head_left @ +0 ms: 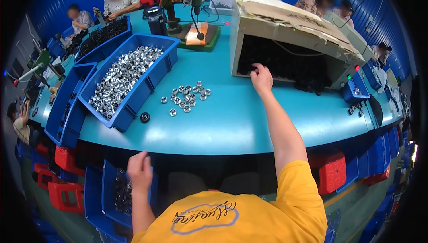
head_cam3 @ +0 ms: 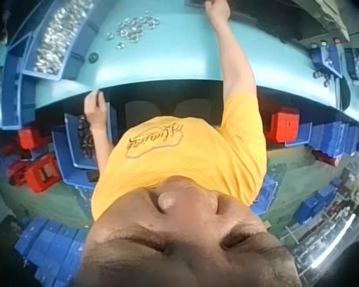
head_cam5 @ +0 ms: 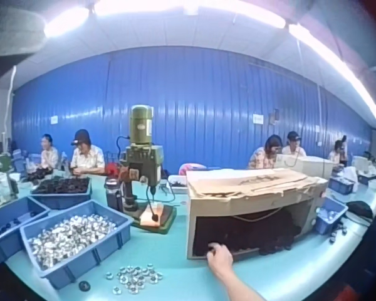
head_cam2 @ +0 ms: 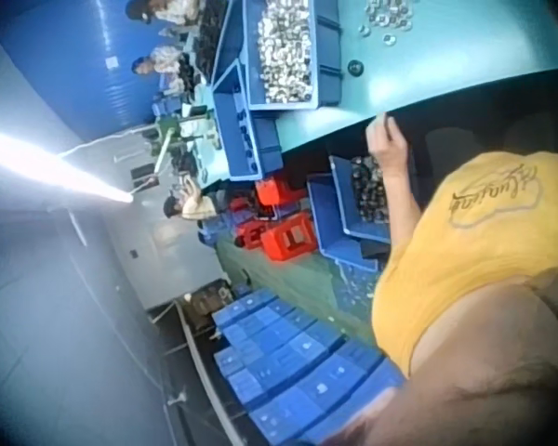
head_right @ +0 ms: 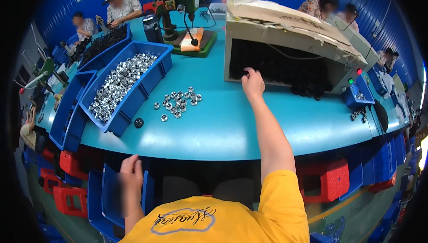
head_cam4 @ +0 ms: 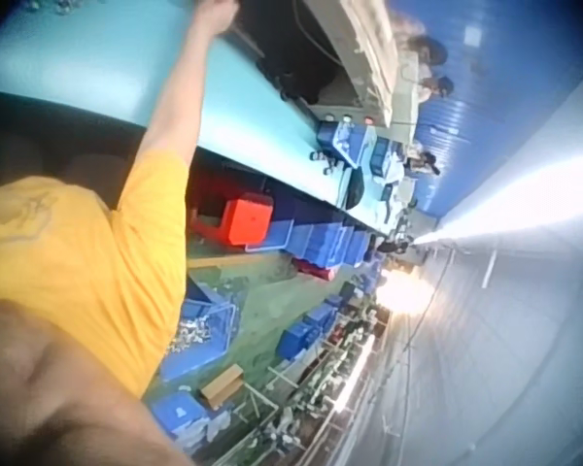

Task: Assembling small metal ring components into black circular plastic housings at a factory workbench.

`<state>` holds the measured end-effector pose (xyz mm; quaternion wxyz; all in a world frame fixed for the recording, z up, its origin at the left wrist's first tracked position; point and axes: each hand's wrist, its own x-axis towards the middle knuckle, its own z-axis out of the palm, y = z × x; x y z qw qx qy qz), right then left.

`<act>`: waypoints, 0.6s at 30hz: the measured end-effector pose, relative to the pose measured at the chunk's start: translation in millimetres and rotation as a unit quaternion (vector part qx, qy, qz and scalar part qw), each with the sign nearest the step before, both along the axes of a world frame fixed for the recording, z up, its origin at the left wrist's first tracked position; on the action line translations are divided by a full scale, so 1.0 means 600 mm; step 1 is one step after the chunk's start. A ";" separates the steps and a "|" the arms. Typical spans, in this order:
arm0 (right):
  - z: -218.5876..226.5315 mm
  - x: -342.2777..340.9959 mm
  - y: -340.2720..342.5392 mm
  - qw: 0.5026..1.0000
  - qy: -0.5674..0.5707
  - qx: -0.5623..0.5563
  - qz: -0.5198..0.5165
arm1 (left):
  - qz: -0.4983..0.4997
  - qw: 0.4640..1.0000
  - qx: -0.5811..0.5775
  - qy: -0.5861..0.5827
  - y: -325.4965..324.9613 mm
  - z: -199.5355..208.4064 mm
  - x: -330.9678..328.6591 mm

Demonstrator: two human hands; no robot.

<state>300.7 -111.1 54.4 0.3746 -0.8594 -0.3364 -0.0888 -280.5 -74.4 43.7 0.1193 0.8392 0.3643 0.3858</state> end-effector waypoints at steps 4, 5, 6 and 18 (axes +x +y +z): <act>0.007 0.025 0.025 0.994 -0.063 -0.085 0.001 | -0.216 0.976 0.009 -0.030 0.008 0.054 0.195; 0.000 0.034 0.028 0.993 -0.065 -0.099 0.002 | -0.268 0.963 0.007 -0.038 0.010 0.064 0.239; -0.008 0.044 0.026 0.993 -0.070 -0.090 0.011 | -0.298 0.954 0.005 -0.039 0.014 0.065 0.276; -0.010 -0.003 -0.042 0.946 0.248 0.154 0.138 | -0.337 0.874 -0.335 -0.106 0.033 0.013 0.528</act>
